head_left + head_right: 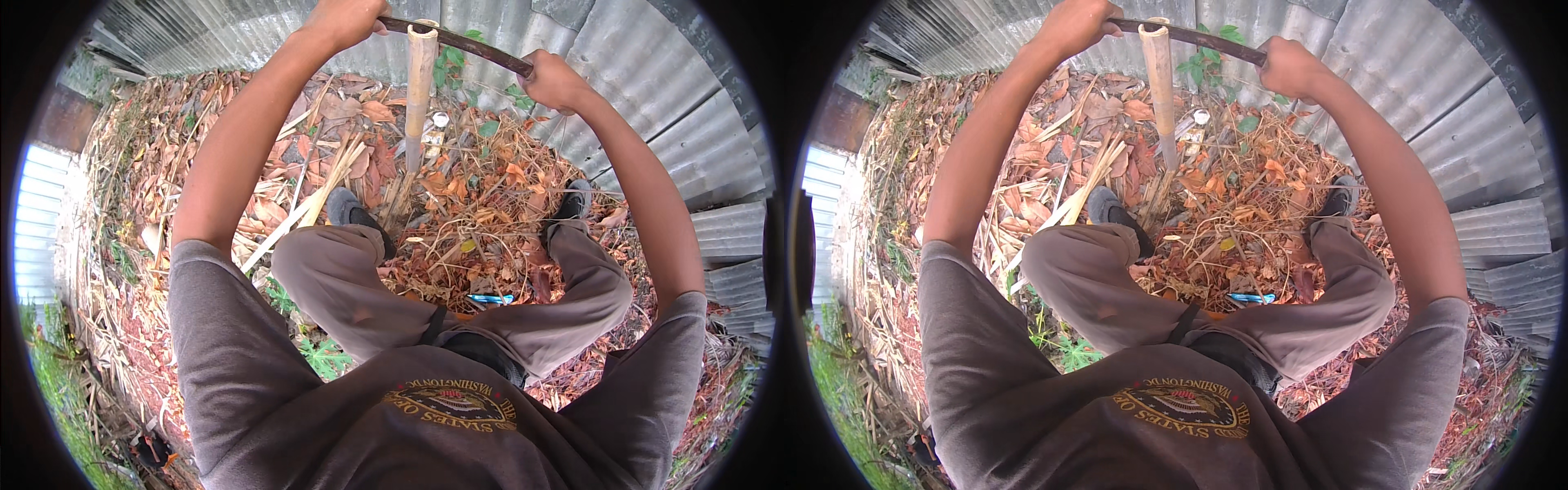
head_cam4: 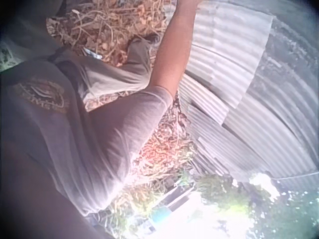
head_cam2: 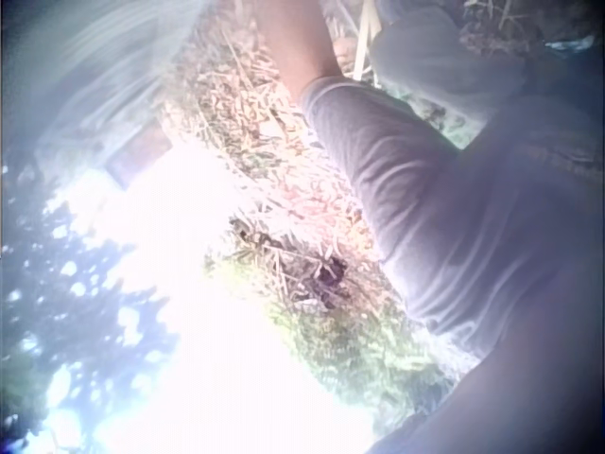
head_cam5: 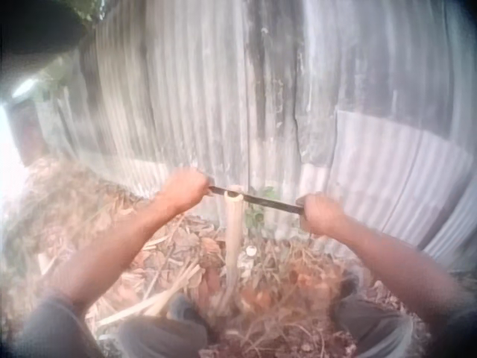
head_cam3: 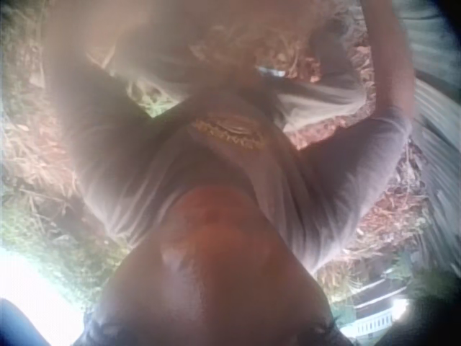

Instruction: The person sits on the ground and uses a machete to split a long bamboo stalk into smaller pieces. They repeatedly strike the bamboo against a larger piece held between their legs and then use the machete to further divide the sections into thin strips.

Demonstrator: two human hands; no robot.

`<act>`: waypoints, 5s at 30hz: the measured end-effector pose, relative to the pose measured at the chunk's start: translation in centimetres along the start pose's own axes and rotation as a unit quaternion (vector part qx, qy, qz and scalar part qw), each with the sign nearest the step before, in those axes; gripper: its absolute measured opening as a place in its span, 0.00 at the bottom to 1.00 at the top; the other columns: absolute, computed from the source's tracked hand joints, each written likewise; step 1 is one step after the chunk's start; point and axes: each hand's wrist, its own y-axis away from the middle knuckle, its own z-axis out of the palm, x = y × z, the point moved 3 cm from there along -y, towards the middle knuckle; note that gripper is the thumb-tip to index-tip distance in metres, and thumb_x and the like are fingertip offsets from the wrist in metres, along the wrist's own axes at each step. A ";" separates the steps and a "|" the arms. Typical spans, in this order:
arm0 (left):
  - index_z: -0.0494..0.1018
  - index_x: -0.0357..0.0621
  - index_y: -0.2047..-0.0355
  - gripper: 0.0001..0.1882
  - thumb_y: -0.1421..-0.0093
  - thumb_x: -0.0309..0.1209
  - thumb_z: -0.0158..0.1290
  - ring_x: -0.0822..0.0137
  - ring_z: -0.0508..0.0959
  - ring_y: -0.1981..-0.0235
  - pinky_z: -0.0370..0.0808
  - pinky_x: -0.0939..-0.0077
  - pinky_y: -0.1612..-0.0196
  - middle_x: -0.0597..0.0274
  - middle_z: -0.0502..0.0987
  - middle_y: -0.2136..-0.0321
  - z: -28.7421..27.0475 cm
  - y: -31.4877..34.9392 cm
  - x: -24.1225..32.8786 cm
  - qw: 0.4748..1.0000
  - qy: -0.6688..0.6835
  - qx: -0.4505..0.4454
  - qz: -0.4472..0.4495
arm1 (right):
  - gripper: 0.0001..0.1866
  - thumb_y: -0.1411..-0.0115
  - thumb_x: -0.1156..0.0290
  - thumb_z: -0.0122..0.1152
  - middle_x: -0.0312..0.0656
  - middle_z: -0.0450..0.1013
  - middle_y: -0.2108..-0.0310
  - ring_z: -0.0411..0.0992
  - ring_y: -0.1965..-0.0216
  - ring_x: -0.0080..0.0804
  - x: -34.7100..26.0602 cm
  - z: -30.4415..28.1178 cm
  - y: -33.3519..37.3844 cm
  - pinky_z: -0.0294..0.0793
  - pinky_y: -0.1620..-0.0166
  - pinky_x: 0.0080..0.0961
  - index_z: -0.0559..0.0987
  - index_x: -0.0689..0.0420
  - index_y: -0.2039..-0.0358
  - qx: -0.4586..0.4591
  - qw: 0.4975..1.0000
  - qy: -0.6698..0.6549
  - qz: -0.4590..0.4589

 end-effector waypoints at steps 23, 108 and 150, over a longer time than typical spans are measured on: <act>0.78 0.53 0.66 0.09 0.41 0.39 0.51 0.53 0.80 0.74 0.74 0.59 0.65 0.54 0.80 0.75 5.0 5.0 1.8 0.998 -0.052 -0.044 0.018 | 0.17 0.51 0.75 0.57 0.52 0.78 0.67 0.78 0.64 0.48 -1.1 5.4 0.5 0.78 0.60 0.42 0.79 0.53 0.58 0.069 0.990 0.122 0.000; 0.76 0.36 0.72 0.20 0.58 0.36 0.72 0.80 0.73 0.78 0.73 0.81 0.71 0.68 0.75 0.82 3.7 10.9 5.2 0.799 0.496 0.229 -0.251 | 0.12 0.49 0.76 0.59 0.47 0.74 0.78 0.74 0.79 0.36 -11.4 17.4 9.8 0.74 0.71 0.31 0.71 0.61 0.64 -0.007 0.958 -0.282 0.048; 0.69 0.28 0.49 0.29 0.48 0.29 0.65 0.83 0.67 0.79 0.66 0.88 0.73 0.73 0.69 0.81 5.7 14.0 -0.2 0.759 0.603 0.150 -0.193 | 0.20 0.49 0.68 0.60 0.56 0.76 0.65 0.75 0.60 0.52 -10.3 35.2 5.6 0.75 0.58 0.44 0.72 0.66 0.57 -0.088 0.937 -0.317 0.118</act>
